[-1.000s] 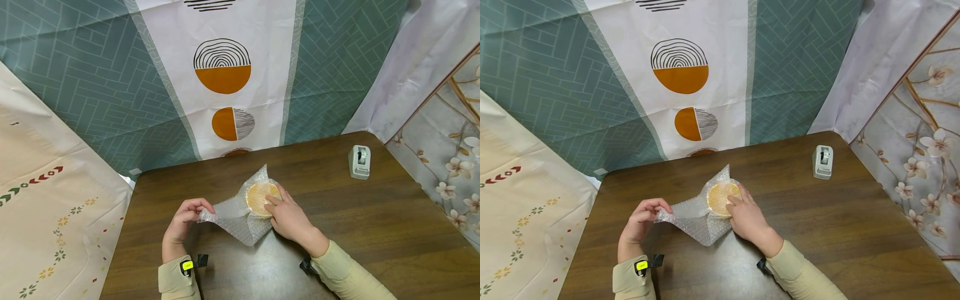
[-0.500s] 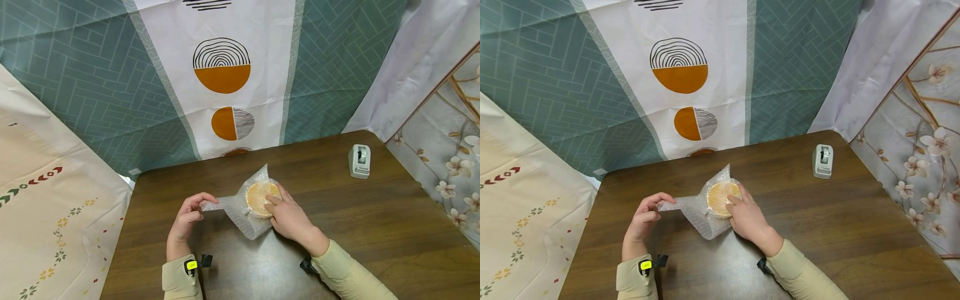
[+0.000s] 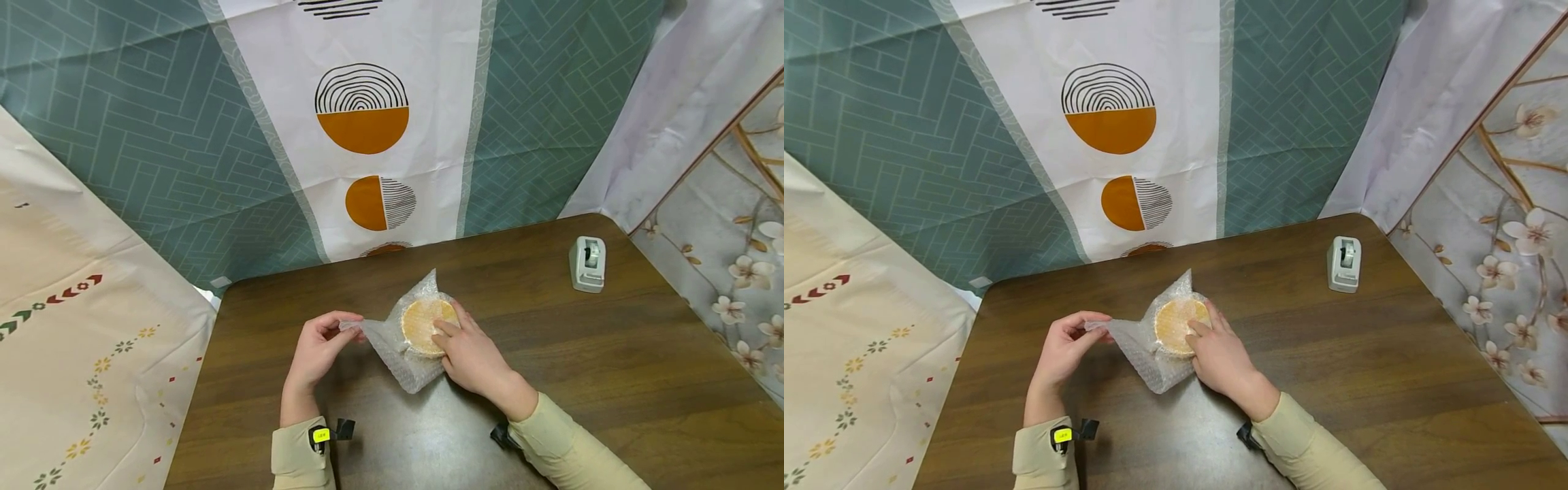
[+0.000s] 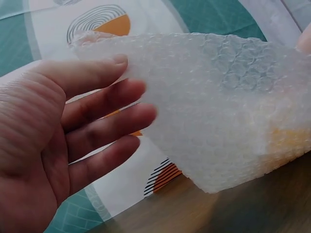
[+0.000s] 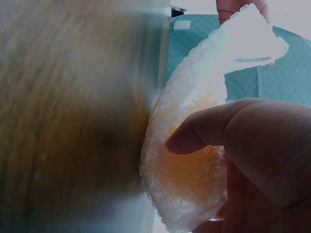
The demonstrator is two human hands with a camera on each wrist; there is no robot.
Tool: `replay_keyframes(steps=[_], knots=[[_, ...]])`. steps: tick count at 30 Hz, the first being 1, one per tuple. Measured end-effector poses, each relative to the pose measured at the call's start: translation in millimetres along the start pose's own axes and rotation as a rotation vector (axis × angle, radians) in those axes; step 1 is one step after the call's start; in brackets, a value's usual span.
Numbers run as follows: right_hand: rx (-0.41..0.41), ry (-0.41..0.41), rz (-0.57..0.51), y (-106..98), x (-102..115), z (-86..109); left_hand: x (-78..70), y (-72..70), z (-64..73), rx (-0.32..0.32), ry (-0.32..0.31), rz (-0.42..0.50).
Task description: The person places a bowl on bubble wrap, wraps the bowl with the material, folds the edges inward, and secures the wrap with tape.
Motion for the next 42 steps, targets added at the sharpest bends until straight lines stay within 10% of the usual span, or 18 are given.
replay_keyframes(steps=[16,42], knots=[[0.000,-0.016,0.000,-1,1,-0.1,-0.7,13.5,-7.3,-0.128,-0.055,-0.046],[0.001,-0.054,-0.019,1,-1,-0.7,-2.6,18.8,-8.8,-0.135,-0.054,-0.055]])
Point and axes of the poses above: each hand's wrist, its own z-axis away from the middle knuckle, its own y-axis out of the palm, x = y × z, the point moved 1 cm from there along -z, towards the middle knuckle, and after that the axes turned 9 degrees about y, right-handed, at the moved point
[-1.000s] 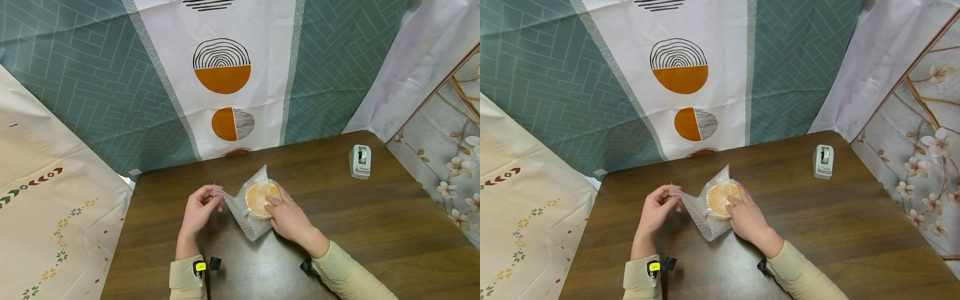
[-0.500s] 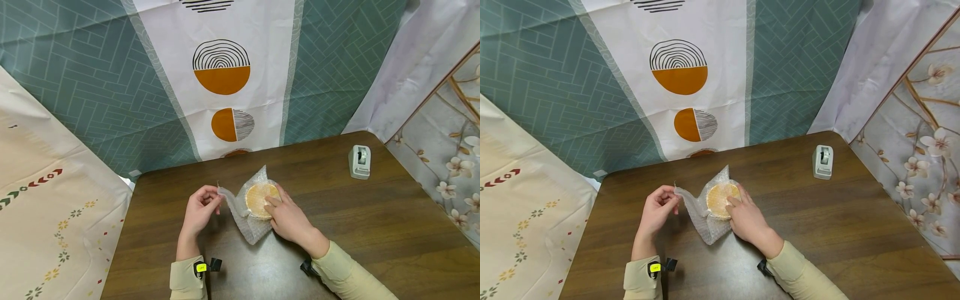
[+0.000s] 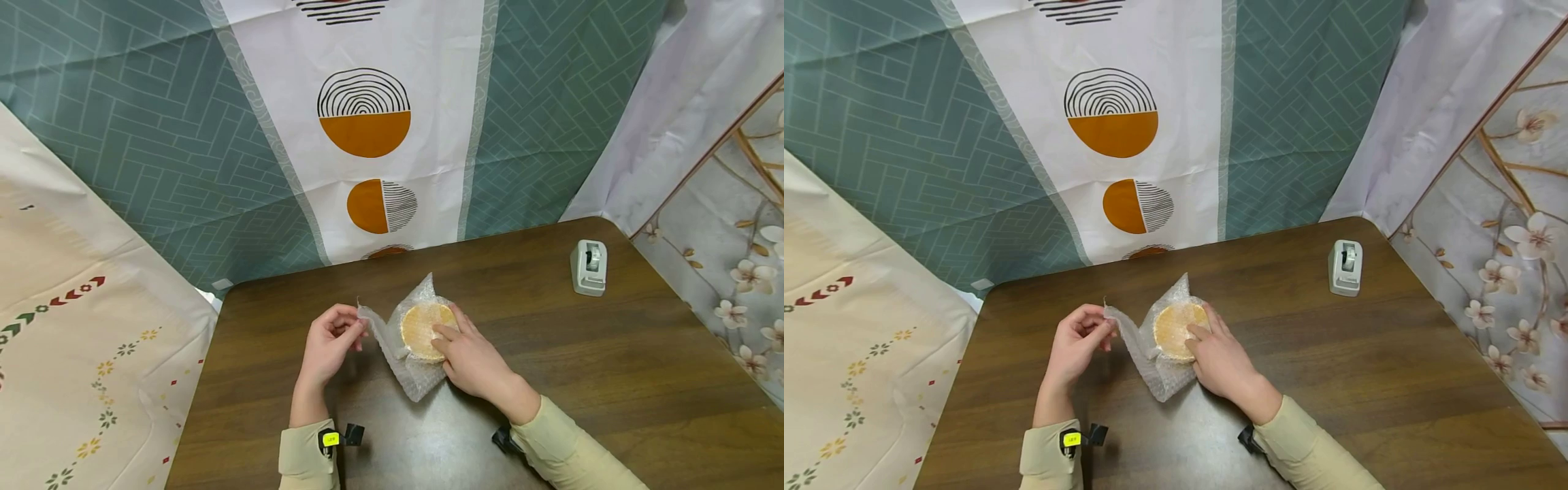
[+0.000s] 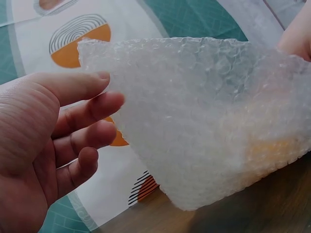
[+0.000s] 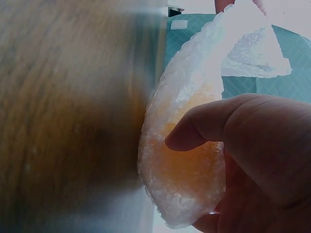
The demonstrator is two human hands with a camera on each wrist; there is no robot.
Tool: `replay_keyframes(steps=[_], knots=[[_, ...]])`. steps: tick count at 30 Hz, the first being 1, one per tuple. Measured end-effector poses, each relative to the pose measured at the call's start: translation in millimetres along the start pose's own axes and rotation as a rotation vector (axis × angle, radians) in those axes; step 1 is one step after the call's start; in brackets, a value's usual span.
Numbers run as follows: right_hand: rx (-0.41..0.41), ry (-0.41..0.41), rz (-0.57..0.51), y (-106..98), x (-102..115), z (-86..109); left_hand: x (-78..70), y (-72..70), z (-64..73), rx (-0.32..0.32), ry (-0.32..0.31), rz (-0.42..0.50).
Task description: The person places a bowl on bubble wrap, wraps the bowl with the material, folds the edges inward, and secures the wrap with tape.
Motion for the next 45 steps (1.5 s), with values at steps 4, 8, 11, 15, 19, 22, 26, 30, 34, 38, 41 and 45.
replay_keyframes(steps=[4,8,11,15,19,22,26,30,34,38,41,45], knots=[[-0.004,-0.015,-0.024,1,0,-0.4,-0.3,3.1,-0.9,0.035,0.014,-0.024],[0.004,-0.025,-0.039,1,0,-0.6,0.8,6.9,-1.8,0.048,0.029,-0.047],[0.012,-0.029,-0.045,2,0,-0.2,2.1,10.6,-2.7,0.053,0.029,-0.055],[0.016,-0.052,-0.052,2,0,-0.5,3.5,16.2,-3.6,0.069,0.018,-0.082],[0.024,-0.076,-0.060,2,0,-1.0,4.5,21.3,-4.2,0.097,0.009,-0.137],[0.035,-0.085,-0.064,1,0,-0.8,5.6,24.0,-4.7,0.109,0.002,-0.171],[0.054,-0.091,-0.066,-1,0,-0.8,7.5,26.6,-5.2,0.116,-0.008,-0.205],[0.084,-0.081,-0.079,-3,-1,-1.0,8.9,29.7,-5.7,0.137,-0.011,-0.238],[0.119,-0.078,-0.083,-2,-3,-1.8,10.8,33.4,-6.1,0.153,-0.005,-0.286],[0.135,-0.088,-0.088,-3,-4,-3.0,11.8,37.2,-6.5,0.160,0.003,-0.361],[0.144,-0.096,-0.104,-6,-5,-3.1,11.6,39.0,-6.5,0.165,0.009,-0.414],[0.149,-0.102,-0.124,-9,-8,-2.8,11.7,40.5,-6.2,0.172,0.018,-0.468]])
Point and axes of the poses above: each hand's wrist, its own z-axis away from the middle knuckle, its own y-axis out of the palm, x = y × z, the point moved 1 cm from there along -z, towards the middle knuckle, and after that the axes turned 9 degrees about y, right-handed, at the moved point
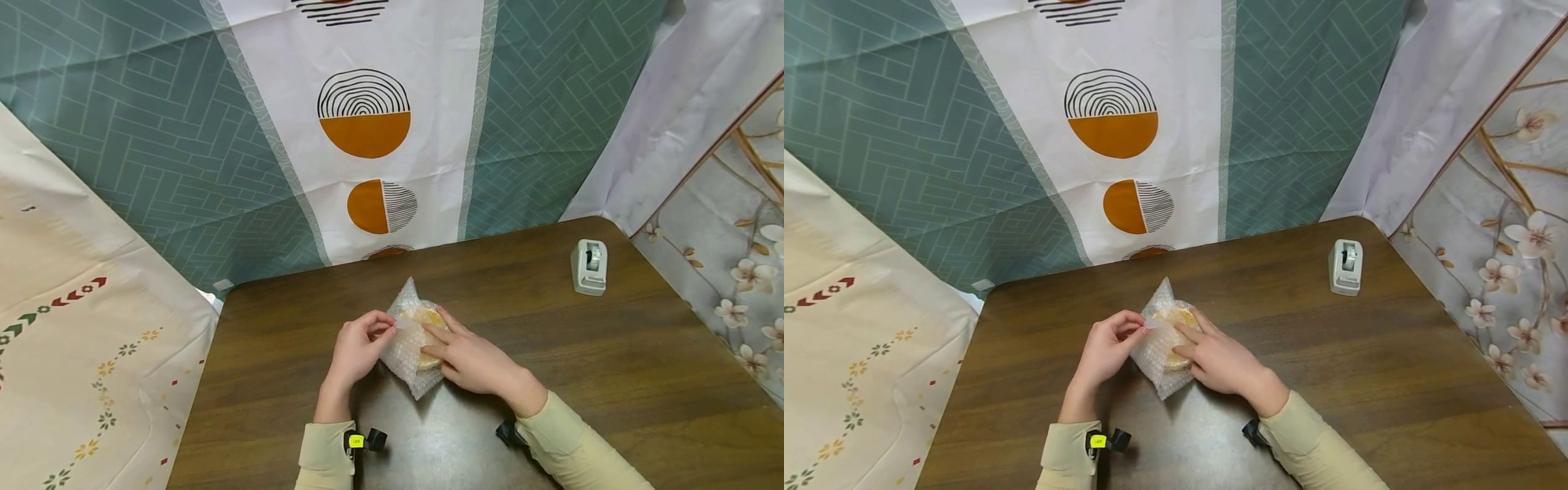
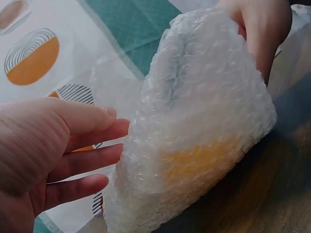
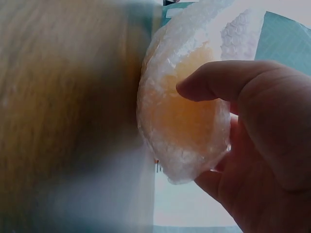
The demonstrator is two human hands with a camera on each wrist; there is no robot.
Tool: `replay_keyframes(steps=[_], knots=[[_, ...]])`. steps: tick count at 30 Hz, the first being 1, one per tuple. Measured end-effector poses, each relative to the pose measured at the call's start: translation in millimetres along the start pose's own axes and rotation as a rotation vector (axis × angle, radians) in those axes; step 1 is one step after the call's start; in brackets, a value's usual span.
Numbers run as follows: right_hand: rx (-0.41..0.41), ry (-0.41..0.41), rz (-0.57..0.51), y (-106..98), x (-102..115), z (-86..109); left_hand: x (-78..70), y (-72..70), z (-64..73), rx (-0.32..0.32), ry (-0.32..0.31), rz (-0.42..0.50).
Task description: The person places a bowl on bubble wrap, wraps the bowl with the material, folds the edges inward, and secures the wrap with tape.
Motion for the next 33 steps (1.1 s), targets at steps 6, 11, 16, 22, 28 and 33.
replay_keyframes(steps=[6,11,16,22,28,33], knots=[[0.008,-0.009,-0.046,-4,-4,0.0,-3.0,2.1,0.9,0.029,0.031,-0.091],[0.025,0.000,-0.122,-6,-8,0.7,-5.9,4.9,1.2,0.054,0.046,-0.139],[0.052,0.064,-0.227,-5,-10,0.1,-6.5,10.4,1.6,0.067,0.070,-0.193],[0.043,0.085,-0.275,-4,-10,-1.1,-7.0,17.6,1.4,0.077,0.109,-0.239],[0.024,0.091,-0.280,-6,-10,-0.6,-8.3,21.3,0.3,0.104,0.108,-0.280],[0.022,0.099,-0.295,-8,-10,0.4,-8.7,23.0,-0.3,0.127,0.098,-0.279]])
Point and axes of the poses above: each hand's wrist, its own z-axis away from the middle knuckle, its own y-axis out of the palm, x = y × z, the point moved 1 cm from there along -z, towards the middle knuckle, and after that the axes turned 9 degrees about y, right-handed, at the moved point
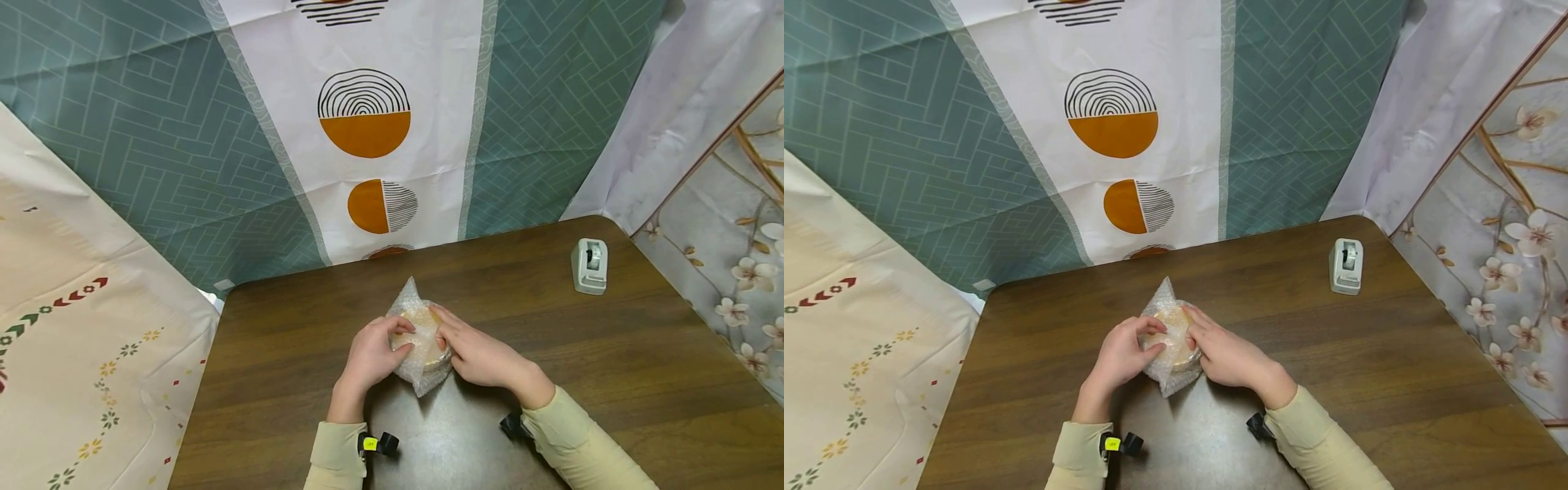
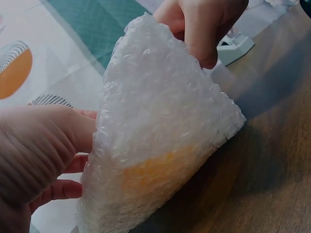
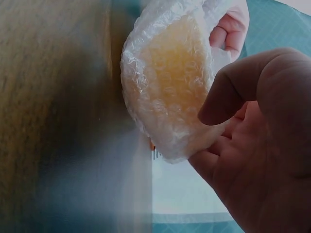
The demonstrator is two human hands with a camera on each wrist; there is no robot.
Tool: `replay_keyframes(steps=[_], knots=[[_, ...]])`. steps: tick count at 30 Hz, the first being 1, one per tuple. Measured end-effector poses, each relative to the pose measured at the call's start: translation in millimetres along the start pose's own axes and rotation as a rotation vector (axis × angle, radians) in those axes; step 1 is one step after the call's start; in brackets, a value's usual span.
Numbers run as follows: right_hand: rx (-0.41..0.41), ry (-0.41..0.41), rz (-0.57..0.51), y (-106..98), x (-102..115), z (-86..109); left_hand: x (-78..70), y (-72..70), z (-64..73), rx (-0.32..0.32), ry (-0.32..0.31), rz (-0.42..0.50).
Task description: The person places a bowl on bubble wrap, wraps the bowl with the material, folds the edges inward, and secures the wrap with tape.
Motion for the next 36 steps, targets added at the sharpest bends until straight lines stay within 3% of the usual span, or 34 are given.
replay_keyframes(steps=[6,13,17,29,36], knots=[[-0.020,0.046,-0.045,-2.6,-0.6,0.2,0.4,0.8,0.0,0.004,0.016,0.034],[-0.020,0.039,-0.010,-0.9,-4.9,-1.1,5.3,3.4,-1.3,0.055,0.162,0.058],[-0.003,0.046,0.054,0.3,-6.5,-1.7,6.9,2.7,-0.2,0.081,0.209,0.054],[0.014,0.053,0.091,-0.6,-6.6,-0.4,5.7,1.1,2.6,0.172,0.231,0.018],[0.015,0.040,0.092,-2.0,-7.6,-0.5,9.2,3.1,3.8,0.173,0.272,-0.009]])
Point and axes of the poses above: each hand's wrist, its own z-axis away from the middle knuckle, its own y-axis out of the palm, x = y × z, the point moved 1 cm from there along -z, towards the middle knuckle, and after that the axes turned 9 degrees about y, right-handed, at the moved point
